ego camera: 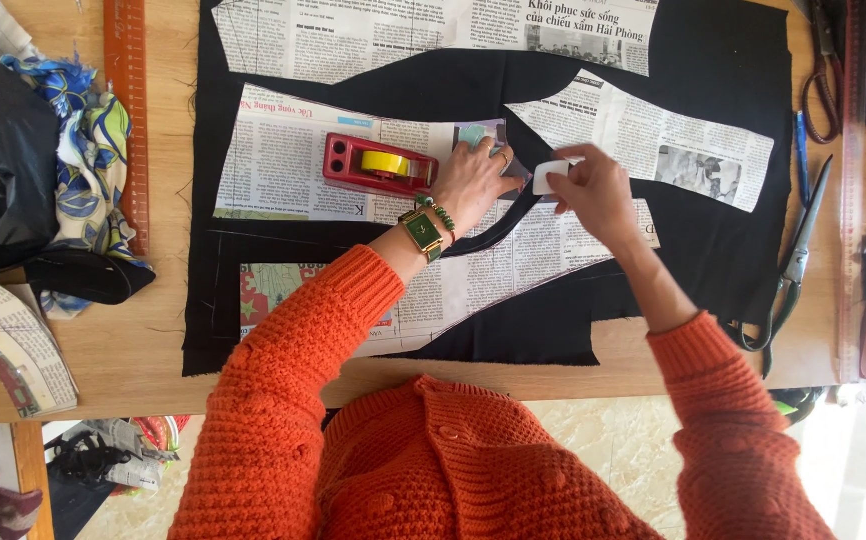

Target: The person marks a black fabric piece laid on a table using a white chalk-like tool. They trace along the edges of newspaper patterns placed on the fabric to outline the shape. The person also uses a red tape dispenser to secure the newspaper patterns to the fabric during the process.

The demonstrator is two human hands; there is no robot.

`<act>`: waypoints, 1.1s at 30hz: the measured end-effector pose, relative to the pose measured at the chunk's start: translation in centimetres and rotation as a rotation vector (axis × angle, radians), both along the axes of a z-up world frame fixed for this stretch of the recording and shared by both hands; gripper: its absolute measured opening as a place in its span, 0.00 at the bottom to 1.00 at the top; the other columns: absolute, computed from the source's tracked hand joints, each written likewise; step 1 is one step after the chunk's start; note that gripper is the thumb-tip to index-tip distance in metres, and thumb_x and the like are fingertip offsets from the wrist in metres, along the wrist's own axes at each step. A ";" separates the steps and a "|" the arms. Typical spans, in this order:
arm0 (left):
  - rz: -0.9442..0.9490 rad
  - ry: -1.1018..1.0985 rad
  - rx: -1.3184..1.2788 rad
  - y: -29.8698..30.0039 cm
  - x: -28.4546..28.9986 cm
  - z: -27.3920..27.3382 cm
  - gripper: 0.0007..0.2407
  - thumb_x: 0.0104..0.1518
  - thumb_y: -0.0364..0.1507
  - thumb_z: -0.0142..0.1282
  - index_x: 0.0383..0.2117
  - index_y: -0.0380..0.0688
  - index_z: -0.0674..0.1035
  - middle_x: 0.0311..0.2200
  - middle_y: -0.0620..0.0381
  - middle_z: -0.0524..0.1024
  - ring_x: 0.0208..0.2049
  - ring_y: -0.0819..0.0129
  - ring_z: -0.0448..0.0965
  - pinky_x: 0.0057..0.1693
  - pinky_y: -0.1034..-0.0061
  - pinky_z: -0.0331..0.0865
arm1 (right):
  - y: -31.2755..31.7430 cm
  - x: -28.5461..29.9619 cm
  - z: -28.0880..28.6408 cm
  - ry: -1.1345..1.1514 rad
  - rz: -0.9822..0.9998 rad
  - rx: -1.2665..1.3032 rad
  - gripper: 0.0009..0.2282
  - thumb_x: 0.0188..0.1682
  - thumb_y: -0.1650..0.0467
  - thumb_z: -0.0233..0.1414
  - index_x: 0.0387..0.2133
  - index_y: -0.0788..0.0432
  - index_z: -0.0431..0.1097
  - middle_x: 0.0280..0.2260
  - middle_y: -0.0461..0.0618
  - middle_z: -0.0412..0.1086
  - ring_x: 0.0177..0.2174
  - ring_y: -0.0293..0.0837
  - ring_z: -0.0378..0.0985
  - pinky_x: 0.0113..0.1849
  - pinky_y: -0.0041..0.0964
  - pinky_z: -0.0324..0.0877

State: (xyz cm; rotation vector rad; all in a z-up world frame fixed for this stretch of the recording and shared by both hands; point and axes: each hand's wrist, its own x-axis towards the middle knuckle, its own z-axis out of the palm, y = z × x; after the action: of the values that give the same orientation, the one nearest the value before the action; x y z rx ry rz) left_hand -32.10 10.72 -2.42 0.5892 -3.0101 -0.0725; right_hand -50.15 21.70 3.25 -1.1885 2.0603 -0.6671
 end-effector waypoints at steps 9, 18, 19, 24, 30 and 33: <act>-0.002 0.002 0.016 0.0 -0.3 0.6 0.12 0.67 0.39 0.44 0.40 0.74 0.84 0.45 0.56 0.77 0.49 0.57 0.71 0.41 0.67 0.68 | 1.4 3.9 -1.4 -0.213 -0.276 -0.154 0.13 0.51 0.75 0.54 0.47 0.66 0.62 0.22 0.53 0.73 0.17 0.43 0.78 0.24 0.35 0.74; -0.034 0.061 0.018 -0.2 -0.5 -1.6 0.12 0.64 0.34 0.47 0.43 0.80 0.82 0.44 0.56 0.76 0.50 0.54 0.70 0.39 0.66 0.69 | 1.2 5.3 -1.9 -0.154 -0.337 -0.117 0.12 0.49 0.74 0.54 0.46 0.63 0.66 0.16 0.48 0.70 0.13 0.38 0.69 0.20 0.27 0.64; -0.038 0.063 0.019 -0.2 -0.5 -1.5 0.12 0.64 0.34 0.47 0.43 0.80 0.82 0.44 0.56 0.76 0.50 0.54 0.70 0.39 0.66 0.69 | 1.2 5.4 -1.9 -0.152 -0.342 -0.116 0.12 0.49 0.74 0.54 0.46 0.63 0.66 0.16 0.48 0.70 0.13 0.38 0.69 0.20 0.27 0.64; -0.043 0.023 -0.008 -0.2 -0.4 -1.4 0.15 0.63 0.31 0.48 0.46 0.82 0.80 0.47 0.56 0.75 0.51 0.54 0.69 0.38 0.67 0.68 | 0.7 5.8 -1.8 -0.050 -0.350 -0.138 0.10 0.48 0.75 0.54 0.44 0.61 0.68 0.14 0.47 0.69 0.13 0.38 0.69 0.21 0.27 0.65; -0.037 0.003 -0.040 -0.1 -0.4 -1.5 0.16 0.62 0.31 0.48 0.46 0.84 0.80 0.46 0.59 0.75 0.50 0.57 0.69 0.37 0.68 0.67 | -0.9 3.7 -4.0 0.232 -0.341 -0.227 0.09 0.48 0.74 0.52 0.42 0.59 0.67 0.12 0.46 0.67 0.17 0.46 0.72 0.28 0.40 0.70; -0.048 0.050 -0.029 -0.1 -0.1 -0.7 0.15 0.62 0.30 0.49 0.45 0.79 0.81 0.47 0.57 0.75 0.50 0.56 0.70 0.38 0.68 0.66 | -2.2 4.8 -0.8 0.260 -0.358 -0.291 0.10 0.51 0.74 0.51 0.45 0.54 0.64 0.13 0.41 0.68 0.16 0.40 0.71 0.28 0.32 0.68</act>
State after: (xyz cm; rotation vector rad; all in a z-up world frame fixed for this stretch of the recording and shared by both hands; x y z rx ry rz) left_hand -32.23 10.63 -3.12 0.5043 -2.9718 -0.0454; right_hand -45.38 19.54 2.45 -1.1171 2.4925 -1.0586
